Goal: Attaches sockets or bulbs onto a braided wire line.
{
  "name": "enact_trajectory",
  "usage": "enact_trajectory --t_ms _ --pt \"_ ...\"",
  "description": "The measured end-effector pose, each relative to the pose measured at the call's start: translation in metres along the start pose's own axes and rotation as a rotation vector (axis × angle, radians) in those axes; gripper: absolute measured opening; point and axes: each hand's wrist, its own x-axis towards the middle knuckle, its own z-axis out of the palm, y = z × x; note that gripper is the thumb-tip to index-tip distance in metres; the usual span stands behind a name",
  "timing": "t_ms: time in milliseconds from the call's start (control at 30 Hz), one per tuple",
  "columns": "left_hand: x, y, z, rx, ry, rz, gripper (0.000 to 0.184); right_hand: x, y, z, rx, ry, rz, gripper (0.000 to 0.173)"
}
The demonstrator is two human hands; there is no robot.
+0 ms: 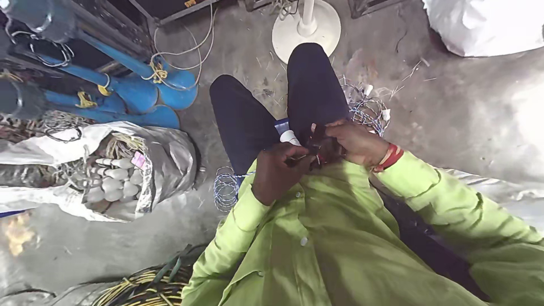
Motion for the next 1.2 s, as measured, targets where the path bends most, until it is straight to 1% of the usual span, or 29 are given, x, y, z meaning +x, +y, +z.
enact_trajectory --t_ms 67,133,167,233,300,367,433,533,567,600,633,667,767,800,833,900,933,967,1000,1033,1067,1133,1167,1200 --pt "-0.002 0.000 0.003 0.151 0.074 0.138 0.013 0.001 -0.002 -0.003 0.023 -0.075 0.022 0.029" --pt "-0.004 -0.005 0.009 0.332 0.194 0.343 0.013 0.002 -0.003 -0.004 -0.031 -0.109 0.012 0.030" --pt "-0.006 -0.009 0.011 0.400 0.256 0.447 0.013 0.002 -0.003 -0.005 -0.110 -0.113 -0.015 0.030" --pt "-0.008 -0.016 0.013 0.496 0.333 0.604 0.013 0.004 -0.001 -0.006 -0.323 -0.131 -0.101 0.025" --pt "-0.010 -0.021 0.012 0.537 0.387 0.696 0.012 0.005 0.000 -0.006 -0.486 -0.161 -0.182 0.021" --pt "-0.011 -0.024 0.009 0.562 0.420 0.748 0.011 0.006 0.001 -0.004 -0.563 -0.192 -0.257 0.024" --pt "-0.010 -0.023 0.007 0.571 0.423 0.755 0.011 0.005 0.001 -0.002 -0.664 -0.214 -0.330 0.026" --pt "-0.007 -0.019 0.009 0.620 0.404 0.689 0.013 0.006 -0.001 0.003 -0.866 -0.196 -0.424 0.025" --pt "-0.007 -0.017 0.010 0.642 0.390 0.651 0.014 0.010 0.002 0.003 -0.915 -0.183 -0.484 0.024" --pt "-0.006 -0.017 0.011 0.654 0.378 0.624 0.013 0.015 0.005 0.003 -0.939 -0.163 -0.556 0.017" --pt "-0.004 -0.017 0.012 0.663 0.378 0.606 0.012 0.018 0.005 0.002 -0.935 -0.139 -0.593 0.012" --pt "-0.003 -0.015 0.011 0.660 0.389 0.588 0.010 0.018 0.005 0.002 -0.900 -0.108 -0.610 0.015" --pt "0.001 -0.009 0.007 0.592 0.441 0.481 0.011 0.012 -0.003 -0.004 -0.665 -0.009 -0.596 0.034" --pt "0.003 -0.008 0.004 0.561 0.456 0.446 0.011 0.010 -0.004 -0.006 -0.614 0.039 -0.668 0.035" --pt "0.004 -0.008 0.002 0.525 0.462 0.415 0.012 0.008 -0.004 -0.009 -0.592 0.110 -0.780 0.030" --pt "0.007 -0.008 -0.003 0.444 0.461 0.369 0.012 0.001 -0.002 -0.008 -0.521 0.292 -1.082 0.023" --pt "0.008 -0.008 -0.004 0.411 0.458 0.348 0.012 -0.004 -0.001 -0.007 -0.485 0.345 -1.235 0.023" --pt "0.009 -0.007 -0.005 0.379 0.457 0.328 0.012 -0.011 0.000 -0.004 -0.459 0.367 -1.353 0.022" --pt "0.011 -0.007 -0.007 0.345 0.460 0.314 0.013 -0.020 0.004 -0.001 -0.443 0.346 -1.398 0.022" --pt "0.012 -0.006 -0.008 0.308 0.463 0.302 0.013 -0.030 0.009 0.004 -0.436 0.284 -1.360 0.020" --pt "0.012 -0.004 -0.009 0.268 0.469 0.289 0.014 -0.037 0.016 0.010 -0.433 0.193 -1.241 0.018" --pt "0.015 0.001 -0.011 0.211 0.486 0.271 0.014 -0.040 0.026 0.020 -0.373 0.010 -0.850 0.018" --pt "0.015 0.004 -0.011 0.201 0.495 0.258 0.014 -0.036 0.029 0.024 -0.268 -0.072 -0.673 0.020" --pt "0.016 0.006 -0.010 0.193 0.501 0.252 0.013 -0.032 0.031 0.029 -0.125 -0.119 -0.567 0.022"
